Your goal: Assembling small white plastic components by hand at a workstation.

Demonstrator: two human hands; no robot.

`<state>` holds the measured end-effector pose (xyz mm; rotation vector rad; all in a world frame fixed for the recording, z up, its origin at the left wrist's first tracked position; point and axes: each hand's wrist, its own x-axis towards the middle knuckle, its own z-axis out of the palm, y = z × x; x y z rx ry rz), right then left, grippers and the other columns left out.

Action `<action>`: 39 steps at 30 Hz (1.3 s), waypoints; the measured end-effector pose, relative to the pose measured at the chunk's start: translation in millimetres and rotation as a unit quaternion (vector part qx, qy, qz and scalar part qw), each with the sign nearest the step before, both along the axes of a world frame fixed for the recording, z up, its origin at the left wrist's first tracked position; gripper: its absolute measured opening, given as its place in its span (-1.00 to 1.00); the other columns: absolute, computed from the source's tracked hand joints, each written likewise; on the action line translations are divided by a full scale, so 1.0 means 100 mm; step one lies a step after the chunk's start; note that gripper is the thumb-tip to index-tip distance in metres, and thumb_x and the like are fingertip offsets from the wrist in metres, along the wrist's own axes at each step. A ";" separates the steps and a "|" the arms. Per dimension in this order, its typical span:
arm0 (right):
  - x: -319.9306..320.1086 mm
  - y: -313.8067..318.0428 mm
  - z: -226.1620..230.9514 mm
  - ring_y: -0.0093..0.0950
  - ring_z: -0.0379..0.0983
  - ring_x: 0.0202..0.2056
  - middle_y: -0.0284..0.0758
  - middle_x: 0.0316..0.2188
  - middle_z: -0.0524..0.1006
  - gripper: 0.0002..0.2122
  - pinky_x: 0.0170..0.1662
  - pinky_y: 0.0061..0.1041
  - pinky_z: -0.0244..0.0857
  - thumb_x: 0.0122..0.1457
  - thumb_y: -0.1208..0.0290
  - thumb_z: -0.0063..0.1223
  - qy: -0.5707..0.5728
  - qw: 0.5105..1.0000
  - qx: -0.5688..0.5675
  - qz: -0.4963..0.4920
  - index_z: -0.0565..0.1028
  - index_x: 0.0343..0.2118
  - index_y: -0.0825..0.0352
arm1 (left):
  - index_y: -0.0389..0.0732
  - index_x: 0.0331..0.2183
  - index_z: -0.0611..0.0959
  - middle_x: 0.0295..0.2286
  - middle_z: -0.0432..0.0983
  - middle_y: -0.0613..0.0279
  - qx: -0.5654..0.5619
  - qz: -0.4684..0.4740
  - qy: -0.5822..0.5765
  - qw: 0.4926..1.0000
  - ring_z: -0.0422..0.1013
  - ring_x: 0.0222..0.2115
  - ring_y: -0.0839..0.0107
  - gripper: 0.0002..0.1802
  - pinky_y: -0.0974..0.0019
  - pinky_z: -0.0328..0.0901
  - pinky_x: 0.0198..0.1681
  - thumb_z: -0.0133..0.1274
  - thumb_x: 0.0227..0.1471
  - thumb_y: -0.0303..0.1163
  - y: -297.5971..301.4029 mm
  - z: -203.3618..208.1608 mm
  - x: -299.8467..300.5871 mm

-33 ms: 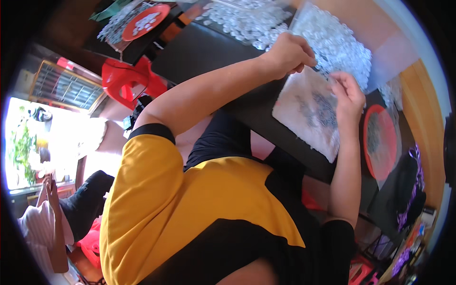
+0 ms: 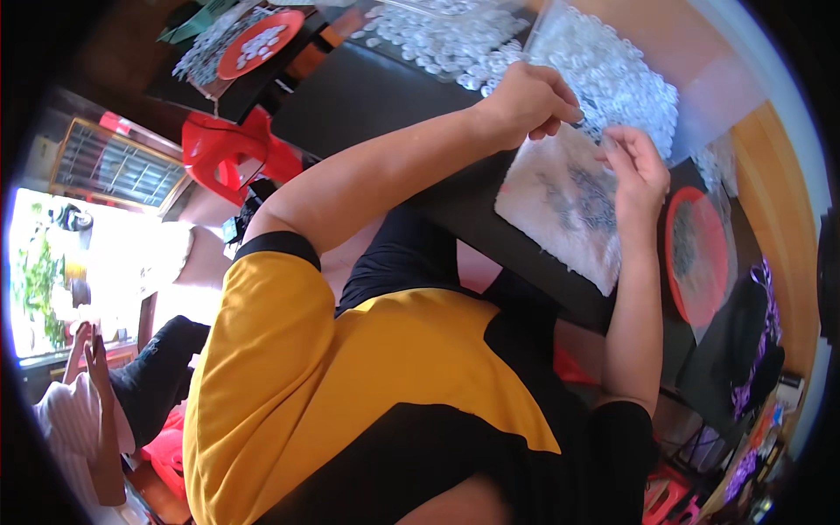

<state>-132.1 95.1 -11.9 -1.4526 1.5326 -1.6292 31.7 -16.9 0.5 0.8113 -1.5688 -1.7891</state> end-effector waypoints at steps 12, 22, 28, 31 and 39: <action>-0.02 0.02 0.01 -0.67 0.42 -0.42 -0.44 -0.45 0.52 -0.91 -0.30 -0.64 0.31 0.22 0.49 0.04 -0.007 0.999 0.049 0.003 0.53 -0.30 0.39 | -0.46 -0.31 0.61 -0.52 0.55 0.06 0.068 0.000 0.112 0.991 0.49 -0.59 0.40 -0.84 0.44 0.29 -0.64 0.11 -0.01 -0.59 0.31 -0.20 -0.22; 0.03 -0.01 -0.07 -0.63 0.42 -0.48 -0.38 -0.54 0.52 -0.91 -0.36 -0.59 0.30 0.19 0.49 0.04 0.108 0.993 0.027 -0.031 0.52 -0.32 0.41 | -0.44 -0.31 0.61 -0.52 0.55 0.11 0.042 0.025 0.119 0.992 0.48 -0.61 0.44 -0.85 0.48 0.28 -0.64 0.10 0.00 -0.59 0.36 -0.27 -0.21; 0.05 0.01 -0.04 -0.62 0.42 -0.50 -0.37 -0.55 0.52 -0.90 -0.38 -0.59 0.29 0.19 0.47 0.04 0.132 0.990 0.035 -0.045 0.51 -0.34 0.40 | -0.42 -0.32 0.61 -0.53 0.53 0.16 0.013 0.031 0.115 0.993 0.47 -0.62 0.47 -0.86 0.49 0.26 -0.65 0.10 0.00 -0.60 0.36 -0.25 -0.20; 0.03 0.00 -0.05 -0.62 0.41 -0.51 -0.37 -0.56 0.51 -0.89 -0.39 -0.59 0.28 0.19 0.46 0.05 0.130 0.990 0.031 -0.048 0.51 -0.34 0.40 | -0.41 -0.33 0.61 -0.53 0.53 0.17 -0.003 0.033 0.125 0.992 0.46 -0.62 0.48 -0.88 0.49 0.25 -0.66 0.10 0.00 -0.61 0.37 -0.26 -0.21; 0.03 -0.02 -0.10 -0.63 0.37 -0.52 -0.38 -0.56 0.50 -0.90 -0.41 -0.60 0.25 0.19 0.47 0.03 0.095 0.995 0.038 -0.019 0.50 -0.36 0.40 | -0.37 -0.33 0.61 -0.53 0.53 0.19 -0.019 0.048 0.117 0.992 0.45 -0.63 0.49 -0.87 0.50 0.24 -0.67 0.09 -0.02 -0.65 0.40 -0.24 -0.21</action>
